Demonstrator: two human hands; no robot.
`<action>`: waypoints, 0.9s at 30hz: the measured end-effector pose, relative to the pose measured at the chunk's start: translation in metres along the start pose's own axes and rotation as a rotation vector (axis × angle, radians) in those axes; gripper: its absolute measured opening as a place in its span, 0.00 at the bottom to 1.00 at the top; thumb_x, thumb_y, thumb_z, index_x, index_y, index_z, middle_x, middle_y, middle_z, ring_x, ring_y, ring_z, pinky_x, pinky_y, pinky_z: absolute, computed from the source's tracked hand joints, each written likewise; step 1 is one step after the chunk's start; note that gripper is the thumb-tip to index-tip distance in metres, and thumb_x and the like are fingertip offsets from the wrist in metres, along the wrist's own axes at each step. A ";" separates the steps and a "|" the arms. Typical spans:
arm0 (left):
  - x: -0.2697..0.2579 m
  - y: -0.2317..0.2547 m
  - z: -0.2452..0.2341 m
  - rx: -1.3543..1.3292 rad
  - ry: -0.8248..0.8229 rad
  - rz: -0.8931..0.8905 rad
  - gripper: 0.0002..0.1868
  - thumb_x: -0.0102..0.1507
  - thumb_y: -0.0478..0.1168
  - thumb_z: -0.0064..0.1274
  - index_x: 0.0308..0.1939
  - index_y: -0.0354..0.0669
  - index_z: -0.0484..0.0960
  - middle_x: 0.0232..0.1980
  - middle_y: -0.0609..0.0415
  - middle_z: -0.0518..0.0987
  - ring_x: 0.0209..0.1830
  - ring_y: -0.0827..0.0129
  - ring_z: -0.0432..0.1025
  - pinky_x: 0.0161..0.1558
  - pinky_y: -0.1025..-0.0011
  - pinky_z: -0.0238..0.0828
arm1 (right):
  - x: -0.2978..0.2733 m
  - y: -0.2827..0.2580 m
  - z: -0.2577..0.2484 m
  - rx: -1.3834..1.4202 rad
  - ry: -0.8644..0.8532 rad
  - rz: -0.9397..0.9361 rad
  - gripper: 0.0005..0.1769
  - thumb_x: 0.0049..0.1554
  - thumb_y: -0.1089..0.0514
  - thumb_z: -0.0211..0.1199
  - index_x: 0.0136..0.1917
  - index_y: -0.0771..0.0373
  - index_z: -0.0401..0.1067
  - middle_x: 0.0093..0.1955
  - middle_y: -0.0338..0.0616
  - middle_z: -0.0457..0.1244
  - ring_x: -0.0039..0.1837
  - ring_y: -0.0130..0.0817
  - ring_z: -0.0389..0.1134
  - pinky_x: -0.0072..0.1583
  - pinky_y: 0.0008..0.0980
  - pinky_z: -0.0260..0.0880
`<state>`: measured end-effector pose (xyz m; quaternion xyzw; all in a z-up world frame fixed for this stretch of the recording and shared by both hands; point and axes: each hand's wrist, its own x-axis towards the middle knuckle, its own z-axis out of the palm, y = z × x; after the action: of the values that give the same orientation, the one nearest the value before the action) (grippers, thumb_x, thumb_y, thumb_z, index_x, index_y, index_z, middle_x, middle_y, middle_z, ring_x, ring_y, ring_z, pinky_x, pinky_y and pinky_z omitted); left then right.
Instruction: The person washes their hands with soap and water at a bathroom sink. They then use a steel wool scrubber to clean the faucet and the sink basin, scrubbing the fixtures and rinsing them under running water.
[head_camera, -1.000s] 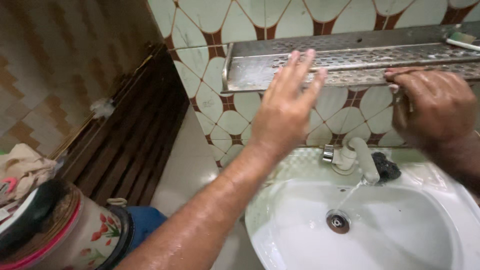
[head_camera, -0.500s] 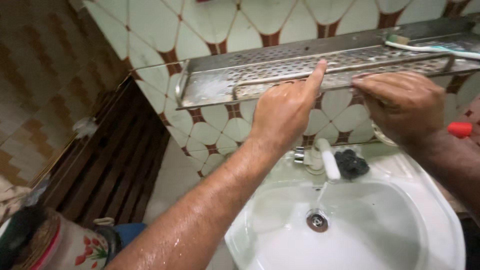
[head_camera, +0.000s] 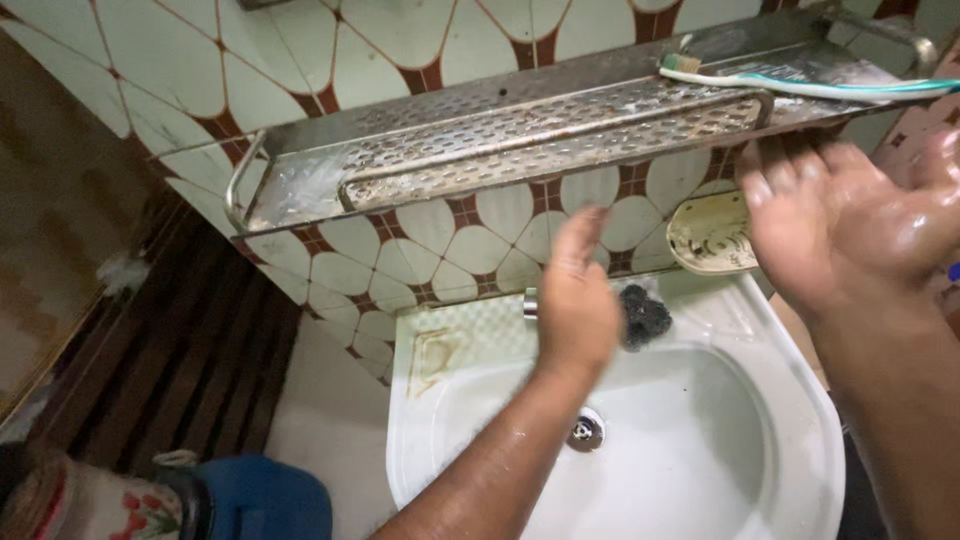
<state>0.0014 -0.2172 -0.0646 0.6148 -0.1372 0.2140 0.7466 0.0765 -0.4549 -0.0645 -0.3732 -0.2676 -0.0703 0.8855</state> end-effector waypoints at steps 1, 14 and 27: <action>0.015 -0.005 -0.004 -0.457 0.124 -0.255 0.34 0.65 0.47 0.33 0.75 0.36 0.62 0.74 0.41 0.69 0.76 0.51 0.62 0.76 0.56 0.52 | 0.011 0.001 0.005 -0.053 -0.061 -0.016 0.57 0.62 0.26 0.49 0.84 0.71 0.37 0.90 0.54 0.37 0.91 0.44 0.38 0.88 0.49 0.37; 0.097 0.055 -0.088 -1.532 0.353 -0.251 0.54 0.61 0.79 0.17 0.75 0.45 0.63 0.78 0.47 0.62 0.76 0.54 0.56 0.73 0.49 0.50 | 0.059 0.061 0.093 0.863 0.388 0.029 0.57 0.54 0.25 0.38 0.83 0.66 0.43 0.87 0.55 0.39 0.86 0.51 0.41 0.82 0.60 0.39; 0.115 0.071 -0.191 -1.383 0.283 -0.225 0.32 0.65 0.60 0.33 0.64 0.47 0.75 0.68 0.49 0.72 0.69 0.52 0.65 0.71 0.46 0.56 | 0.058 0.126 0.202 0.822 0.363 -0.011 0.50 0.59 0.31 0.32 0.79 0.70 0.53 0.84 0.61 0.46 0.82 0.58 0.49 0.80 0.66 0.46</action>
<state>0.0557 -0.0030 0.0109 -0.0229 -0.0790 0.0774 0.9936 0.0817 -0.2193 0.0042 0.0296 -0.1157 -0.0272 0.9925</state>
